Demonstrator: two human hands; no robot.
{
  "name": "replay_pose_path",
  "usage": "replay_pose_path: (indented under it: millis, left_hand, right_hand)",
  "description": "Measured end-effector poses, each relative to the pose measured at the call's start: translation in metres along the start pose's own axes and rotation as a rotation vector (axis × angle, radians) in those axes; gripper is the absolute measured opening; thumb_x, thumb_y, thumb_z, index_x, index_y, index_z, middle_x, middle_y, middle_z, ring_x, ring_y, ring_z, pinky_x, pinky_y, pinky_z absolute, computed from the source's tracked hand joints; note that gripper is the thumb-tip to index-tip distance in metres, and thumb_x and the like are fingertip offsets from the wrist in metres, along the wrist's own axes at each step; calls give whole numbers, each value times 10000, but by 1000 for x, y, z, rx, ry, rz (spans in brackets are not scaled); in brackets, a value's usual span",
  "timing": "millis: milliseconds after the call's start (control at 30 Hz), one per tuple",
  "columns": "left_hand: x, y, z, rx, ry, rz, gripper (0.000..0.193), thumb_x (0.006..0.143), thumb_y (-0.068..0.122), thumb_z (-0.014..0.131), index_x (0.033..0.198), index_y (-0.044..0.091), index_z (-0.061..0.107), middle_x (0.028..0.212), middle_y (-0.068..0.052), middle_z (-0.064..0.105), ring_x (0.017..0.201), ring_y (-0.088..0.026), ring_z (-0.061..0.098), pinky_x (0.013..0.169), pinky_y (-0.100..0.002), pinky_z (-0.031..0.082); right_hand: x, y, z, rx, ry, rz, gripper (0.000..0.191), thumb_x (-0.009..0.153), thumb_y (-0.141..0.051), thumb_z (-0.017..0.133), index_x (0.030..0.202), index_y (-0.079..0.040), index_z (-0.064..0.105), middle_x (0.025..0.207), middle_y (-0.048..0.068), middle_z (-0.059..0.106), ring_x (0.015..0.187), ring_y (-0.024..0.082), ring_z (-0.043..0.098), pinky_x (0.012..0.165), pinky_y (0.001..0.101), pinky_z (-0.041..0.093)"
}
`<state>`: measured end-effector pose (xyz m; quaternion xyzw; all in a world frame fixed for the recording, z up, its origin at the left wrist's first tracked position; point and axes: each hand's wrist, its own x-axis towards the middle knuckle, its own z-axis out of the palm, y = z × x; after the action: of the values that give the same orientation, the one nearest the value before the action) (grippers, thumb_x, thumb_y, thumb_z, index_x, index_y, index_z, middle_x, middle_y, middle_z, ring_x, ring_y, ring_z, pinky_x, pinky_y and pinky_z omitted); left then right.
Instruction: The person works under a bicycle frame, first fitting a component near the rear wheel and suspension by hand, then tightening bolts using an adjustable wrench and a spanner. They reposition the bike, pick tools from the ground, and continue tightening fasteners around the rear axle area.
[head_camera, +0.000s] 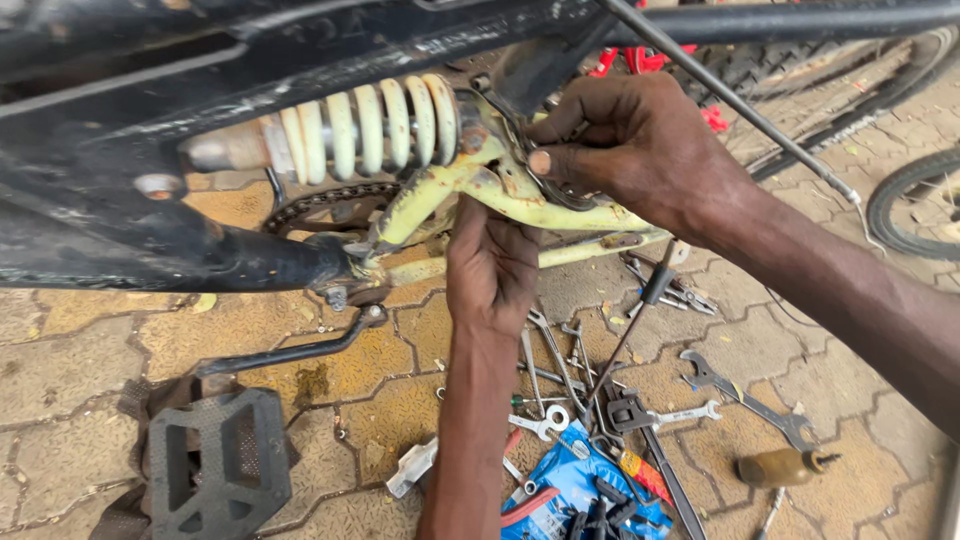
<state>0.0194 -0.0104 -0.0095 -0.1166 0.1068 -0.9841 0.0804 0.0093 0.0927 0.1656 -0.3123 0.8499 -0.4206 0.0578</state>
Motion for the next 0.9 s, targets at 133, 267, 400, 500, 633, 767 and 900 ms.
replay_pose_path:
  millis: [133, 267, 400, 500, 633, 767, 900]
  left_hand:
    - [2, -1, -2, 144, -53, 40, 299, 1012, -21, 662, 1306, 1, 618, 1264, -128, 692, 1131, -200, 699, 995, -317, 604]
    - [1, 0, -1, 44, 8, -5, 307, 975, 26, 669, 1276, -7, 617, 1249, -139, 692, 1115, -202, 711, 986, -327, 616]
    - [3, 0, 0, 167, 18, 20, 276, 1028, -23, 652, 1300, -46, 614, 1256, -164, 689, 1118, -207, 706, 982, -306, 607]
    - [2, -3, -2, 173, 31, 82, 349, 943, -57, 624, 1281, 26, 619, 1227, -111, 705, 1093, -177, 718, 963, -292, 630]
    - [1, -3, -3, 116, -67, 31, 247, 1038, -25, 619, 1284, -34, 601, 1221, -155, 703, 1094, -198, 720, 972, -292, 623]
    - [6, -6, -1, 196, 46, 127, 276, 998, -18, 629, 1272, -40, 612, 1188, -159, 712, 1038, -198, 733, 919, -297, 632]
    - [7, -16, -1, 298, 30, 325, 288, 1011, -66, 654, 1295, -48, 611, 1197, -143, 704, 1046, -184, 724, 931, -296, 630]
  right_hand:
    - [-2, 0, -2, -32, -3, -4, 167, 914, -58, 757, 1072, -17, 724, 978, 49, 770, 892, 69, 716, 756, 244, 600]
    - [-2, 0, -2, -28, -15, -21, 168, 912, -57, 754, 1074, -22, 724, 999, 39, 776, 920, 71, 734, 816, 243, 627]
    - [-1, 1, -1, -20, -18, -31, 168, 923, -58, 752, 1084, -19, 725, 1008, 45, 772, 916, 80, 723, 811, 256, 618]
    - [-1, 2, -3, -12, -12, -19, 169, 919, -63, 752, 1084, -30, 742, 1013, 40, 777, 917, 77, 733, 827, 250, 632]
    - [-1, 2, -2, -32, 19, 3, 184, 911, -62, 755, 1092, -33, 742, 1006, 52, 785, 904, 86, 744, 808, 247, 635]
    - [-2, 0, 0, -21, 22, -13, 199, 904, -52, 759, 1099, -19, 741, 1015, 63, 790, 917, 87, 749, 803, 245, 633]
    - [-1, 0, 0, -57, 52, 18, 223, 882, -53, 771, 1102, -24, 754, 984, 60, 798, 873, 85, 751, 760, 244, 633]
